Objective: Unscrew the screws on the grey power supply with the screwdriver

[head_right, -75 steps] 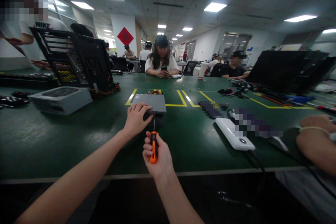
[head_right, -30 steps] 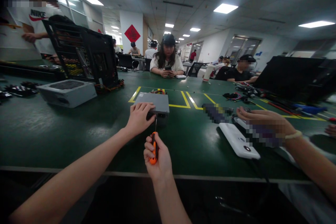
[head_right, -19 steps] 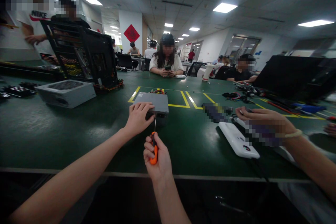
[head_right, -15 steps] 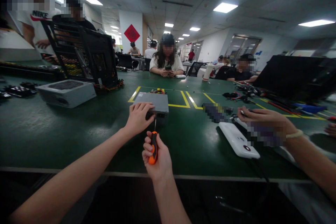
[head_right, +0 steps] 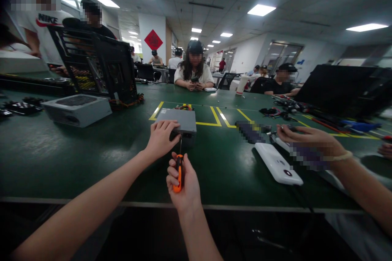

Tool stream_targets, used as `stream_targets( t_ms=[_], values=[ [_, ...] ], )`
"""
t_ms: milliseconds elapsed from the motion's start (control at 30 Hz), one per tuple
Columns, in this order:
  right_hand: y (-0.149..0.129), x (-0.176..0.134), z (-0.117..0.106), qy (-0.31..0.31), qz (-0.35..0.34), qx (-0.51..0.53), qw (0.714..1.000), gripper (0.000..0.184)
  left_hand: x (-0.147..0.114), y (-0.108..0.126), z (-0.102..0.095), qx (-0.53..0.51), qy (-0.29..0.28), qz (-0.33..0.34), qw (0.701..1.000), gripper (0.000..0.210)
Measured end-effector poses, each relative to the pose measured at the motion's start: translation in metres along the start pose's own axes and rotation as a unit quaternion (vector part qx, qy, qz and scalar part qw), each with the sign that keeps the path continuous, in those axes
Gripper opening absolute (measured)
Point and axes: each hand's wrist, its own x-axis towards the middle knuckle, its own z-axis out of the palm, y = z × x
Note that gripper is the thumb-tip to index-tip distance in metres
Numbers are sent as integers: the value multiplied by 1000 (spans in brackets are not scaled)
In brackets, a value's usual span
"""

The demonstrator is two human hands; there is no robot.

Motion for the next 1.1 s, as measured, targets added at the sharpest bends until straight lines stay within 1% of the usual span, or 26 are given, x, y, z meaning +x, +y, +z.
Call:
stream_targets(
  t_ms=[133, 300, 400, 533, 733, 900, 1000, 1100],
  values=[
    [1, 1, -1, 10, -3, 16, 1000, 23, 0, 1, -2, -1, -8, -5, 1000, 26],
    [1, 1, 0, 10, 7, -11, 1000, 26, 0, 0, -1, -2, -1, -3, 1000, 26],
    [0, 1, 0, 4, 8, 3, 1000, 26, 0, 0, 0, -2, 1, -3, 1000, 26],
    [0, 0, 0, 15, -2, 19, 1000, 27, 0, 1, 0, -1, 6, -3, 1000, 26],
    [1, -1, 3, 22, 8, -6, 1000, 26, 0, 1, 0, 2, 1, -6, 1000, 25],
    [1, -1, 3, 40, 4, 27, 999, 23, 0, 0, -1, 1, -2, -6, 1000, 26],
    [1, -2, 3, 37, 17, 28, 999, 21, 0, -1, 0, -2, -2, -6, 1000, 26],
    [1, -2, 6, 46, 27, 24, 998, 24, 0, -2, 0, -2, 2, -4, 1000, 26]
  ],
)
